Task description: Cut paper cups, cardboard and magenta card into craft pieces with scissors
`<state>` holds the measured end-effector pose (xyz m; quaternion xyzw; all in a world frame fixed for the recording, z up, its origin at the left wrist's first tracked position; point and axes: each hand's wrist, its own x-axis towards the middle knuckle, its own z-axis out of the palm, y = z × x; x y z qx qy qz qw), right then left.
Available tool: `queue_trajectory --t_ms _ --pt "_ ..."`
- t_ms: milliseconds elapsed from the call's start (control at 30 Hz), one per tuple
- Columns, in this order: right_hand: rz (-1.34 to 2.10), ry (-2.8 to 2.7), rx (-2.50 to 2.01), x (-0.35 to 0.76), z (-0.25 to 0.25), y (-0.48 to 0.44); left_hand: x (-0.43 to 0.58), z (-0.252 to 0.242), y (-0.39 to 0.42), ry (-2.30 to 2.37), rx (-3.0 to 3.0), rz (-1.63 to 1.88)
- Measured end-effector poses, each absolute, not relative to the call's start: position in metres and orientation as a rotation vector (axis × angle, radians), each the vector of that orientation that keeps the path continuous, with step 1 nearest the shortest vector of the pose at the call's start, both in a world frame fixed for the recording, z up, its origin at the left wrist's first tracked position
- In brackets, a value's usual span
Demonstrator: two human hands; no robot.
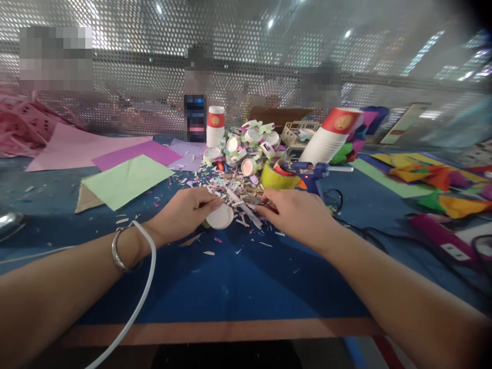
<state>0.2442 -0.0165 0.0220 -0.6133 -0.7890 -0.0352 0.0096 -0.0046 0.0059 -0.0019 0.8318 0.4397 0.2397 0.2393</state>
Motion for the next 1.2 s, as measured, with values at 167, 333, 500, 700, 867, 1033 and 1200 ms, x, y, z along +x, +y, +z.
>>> queue_trajectory --t_ms 167,333,500,700,867,1033,1200 --pt "-0.312 -2.386 -1.804 0.244 0.023 -0.023 -0.004 -0.003 0.006 1.211 2.352 0.617" --pt "0.158 -2.358 -1.598 0.240 0.024 -0.025 -0.003 -0.004 0.006 1.232 2.359 0.566" --pt "0.573 -2.377 -1.346 0.233 0.017 -0.027 -0.001 -0.003 0.006 1.254 2.303 0.586" --pt "0.617 -2.344 -1.342 0.231 0.012 -0.026 0.000 -0.002 0.003 1.273 2.298 0.592" --pt "0.626 -2.347 -1.340 0.230 0.013 -0.026 0.003 -0.002 0.000 1.263 2.291 0.585" --pt "0.650 -2.366 -1.315 0.229 0.013 -0.027 0.002 -0.003 0.001 1.252 2.287 0.581" --pt "0.646 -2.376 -1.300 0.230 0.012 -0.027 0.002 -0.003 0.000 1.241 2.278 0.580"
